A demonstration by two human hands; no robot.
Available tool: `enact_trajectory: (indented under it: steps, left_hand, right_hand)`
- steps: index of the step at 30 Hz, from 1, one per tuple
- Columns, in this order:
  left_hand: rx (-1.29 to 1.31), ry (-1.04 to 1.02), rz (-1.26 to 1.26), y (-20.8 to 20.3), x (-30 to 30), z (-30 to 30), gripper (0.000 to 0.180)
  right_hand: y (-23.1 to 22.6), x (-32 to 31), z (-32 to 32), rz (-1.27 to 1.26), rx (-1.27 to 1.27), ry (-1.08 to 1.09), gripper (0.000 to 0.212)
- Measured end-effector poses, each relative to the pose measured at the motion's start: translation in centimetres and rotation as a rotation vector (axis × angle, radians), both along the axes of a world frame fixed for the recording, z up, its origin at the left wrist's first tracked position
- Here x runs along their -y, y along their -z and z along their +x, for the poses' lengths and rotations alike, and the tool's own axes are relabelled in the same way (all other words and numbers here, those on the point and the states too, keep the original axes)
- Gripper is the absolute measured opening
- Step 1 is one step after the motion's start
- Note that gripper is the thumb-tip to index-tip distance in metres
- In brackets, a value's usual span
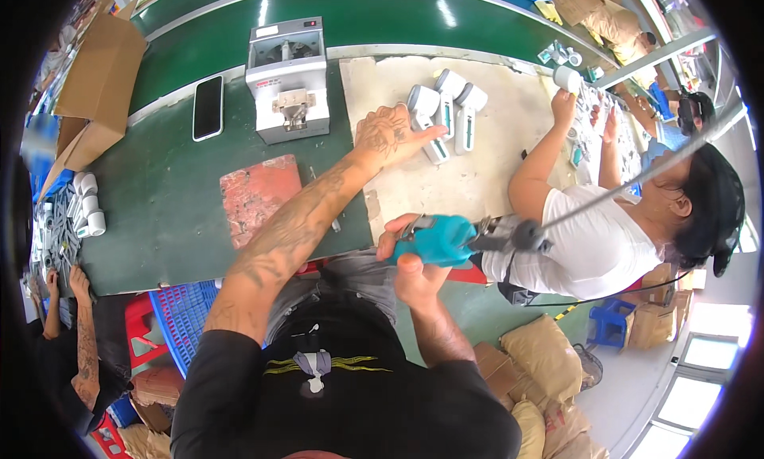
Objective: The person assembles portable fans by fitting components into the casings, positioning internal parts with a screwdriver, driving screws with an electric screwdriver, and placing the assembled fans on the table.
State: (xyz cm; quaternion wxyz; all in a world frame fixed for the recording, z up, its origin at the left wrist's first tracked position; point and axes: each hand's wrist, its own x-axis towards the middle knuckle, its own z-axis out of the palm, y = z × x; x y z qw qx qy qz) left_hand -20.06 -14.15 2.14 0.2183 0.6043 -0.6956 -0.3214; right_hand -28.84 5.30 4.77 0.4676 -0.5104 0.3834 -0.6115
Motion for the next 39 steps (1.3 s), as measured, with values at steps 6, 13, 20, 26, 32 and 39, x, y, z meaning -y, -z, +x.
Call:
enact_trajectory:
  steps: [6, 13, 20, 26, 32, 39]
  left_hand:
    - [0.072, -0.043, 0.122, 1.3, 1.8, -0.9, 0.072]
    - [-0.202, -0.027, -0.225, -1.2, -5.4, 6.5, 0.033]
    - [0.027, 0.045, -0.516, -2.1, -13.3, 15.9, 0.027]
    - [-0.067, 0.031, -0.569, 0.7, -14.0, 20.6, 0.021]
    - [-0.017, 0.036, -0.457, 1.9, -13.5, 21.5, 0.024]
    - [-0.064, -0.01, -0.496, 2.3, -14.0, 21.2, 0.022]
  right_hand:
    - [0.1, -0.4, -0.9, 0.008, -0.004, 0.0, 0.082]
    - [2.0, 2.3, -1.8, 0.012, 0.002, -0.044, 0.072]
    - [-0.5, 4.5, 1.9, 0.043, -0.092, -0.141, 0.061]
    - [-1.3, 8.4, 6.8, -0.063, 0.111, -0.28, 0.066]
    - [-2.7, 16.4, 14.3, -0.225, 0.065, -0.1, 0.053]
    - [-0.8, 19.4, 16.4, -0.336, -0.028, -0.179, 0.039]
